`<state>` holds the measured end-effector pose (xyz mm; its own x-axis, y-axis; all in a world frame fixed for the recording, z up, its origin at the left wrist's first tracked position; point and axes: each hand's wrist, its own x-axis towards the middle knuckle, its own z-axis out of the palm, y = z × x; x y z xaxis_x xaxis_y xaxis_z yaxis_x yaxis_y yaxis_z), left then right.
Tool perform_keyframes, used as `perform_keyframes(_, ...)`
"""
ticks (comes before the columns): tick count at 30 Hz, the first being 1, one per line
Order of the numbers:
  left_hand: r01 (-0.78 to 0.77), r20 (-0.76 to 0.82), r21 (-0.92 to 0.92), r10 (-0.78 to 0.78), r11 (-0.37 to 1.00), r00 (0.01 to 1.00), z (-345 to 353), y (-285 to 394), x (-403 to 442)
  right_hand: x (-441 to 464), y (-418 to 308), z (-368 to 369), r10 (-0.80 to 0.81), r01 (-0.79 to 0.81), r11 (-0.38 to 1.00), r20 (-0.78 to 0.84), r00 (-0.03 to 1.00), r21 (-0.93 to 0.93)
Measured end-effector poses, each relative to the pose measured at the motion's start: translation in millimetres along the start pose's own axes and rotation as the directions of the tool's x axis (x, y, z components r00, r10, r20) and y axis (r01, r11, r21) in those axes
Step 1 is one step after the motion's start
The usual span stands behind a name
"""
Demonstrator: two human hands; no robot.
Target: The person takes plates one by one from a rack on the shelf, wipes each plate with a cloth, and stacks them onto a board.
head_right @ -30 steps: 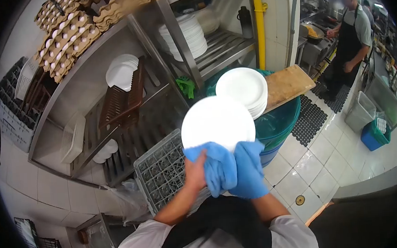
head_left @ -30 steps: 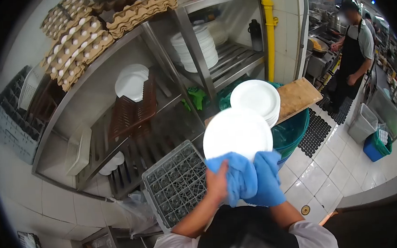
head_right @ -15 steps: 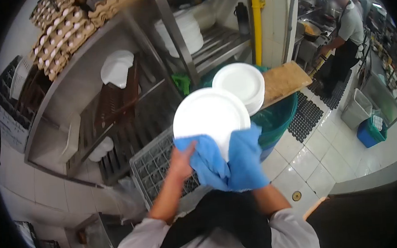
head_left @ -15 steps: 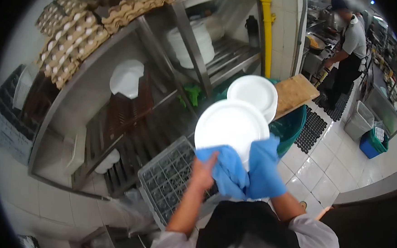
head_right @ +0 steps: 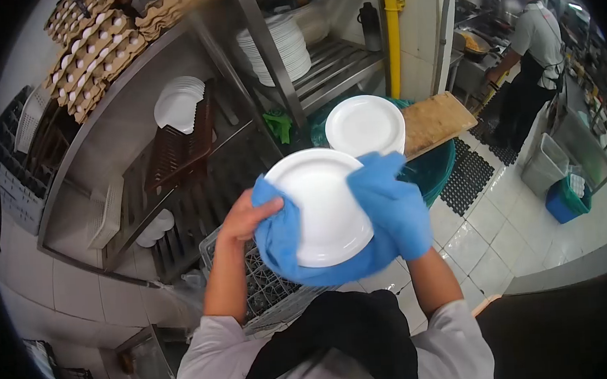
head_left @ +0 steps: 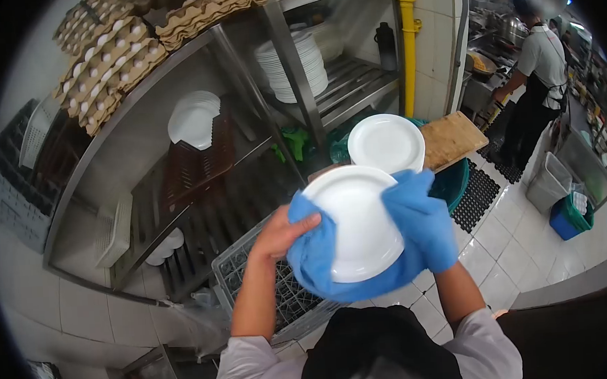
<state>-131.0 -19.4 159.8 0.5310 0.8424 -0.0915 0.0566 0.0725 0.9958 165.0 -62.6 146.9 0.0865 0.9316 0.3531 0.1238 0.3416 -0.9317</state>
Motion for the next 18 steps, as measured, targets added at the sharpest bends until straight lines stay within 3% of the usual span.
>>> perform_keyframes(1,-0.156,0.008,-0.362,0.170,0.919,0.985,12.4,10.9,6.6,3.9,-16.8,-1.2,-0.244,0.273,0.889,0.124,0.962,-0.368)
perform_keyframes(2,-0.275,-0.051,-0.668,0.327,0.691,0.944,31.6,25.6,13.5,7.7,-24.2,8.5,-0.302,0.358,0.762,0.193,0.933,-0.539)
perform_keyframes(3,-0.338,-0.045,-0.748,0.464,0.571,0.885,44.5,46.5,21.7,10.9,-20.1,20.9,-0.278,0.330,0.732,0.181,0.943,-0.596)
perform_keyframes(4,-0.380,-0.198,-0.838,0.429,0.392,0.881,61.6,55.9,30.9,11.1,-8.5,33.8,-0.256,0.281,0.736,0.131,0.958,-0.616)
perform_keyframes(5,-0.440,-0.313,-0.841,0.379,0.316,0.871,76.4,53.2,37.5,7.1,6.0,42.6,-0.248,0.230,0.774,0.051,0.967,-0.590)
perform_keyframes(7,-0.510,-0.443,-0.780,0.257,0.363,0.859,94.1,21.0,35.0,2.2,31.4,45.5,-0.282,0.188,0.861,-0.134,0.950,-0.473)
perform_keyframes(9,-0.460,-0.447,-0.763,0.143,0.454,0.883,101.0,-24.5,25.6,-2.4,48.2,36.0,-0.300,0.172,0.895,-0.270,0.915,-0.412)
perform_keyframes(15,0.063,-0.141,-0.609,-0.186,0.791,0.972,75.8,-122.6,30.9,-20.4,68.0,9.0,-0.359,0.040,0.833,-0.483,0.799,-0.552)
perform_keyframes(16,0.104,-0.124,-0.586,-0.216,0.804,0.969,70.0,-126.2,40.1,-23.7,68.1,10.5,-0.370,0.008,0.811,-0.501,0.782,-0.586)
perform_keyframes(17,0.030,-0.208,-0.464,-0.142,0.886,0.968,102.5,-51.1,29.2,-26.3,59.9,8.8,-0.375,0.003,0.808,-0.509,0.775,-0.589)
perform_keyframes(18,0.026,-0.212,-0.473,-0.142,0.881,0.967,100.8,-56.4,44.9,-33.1,45.1,9.9,-0.352,-0.103,0.694,-0.461,0.815,-0.712)
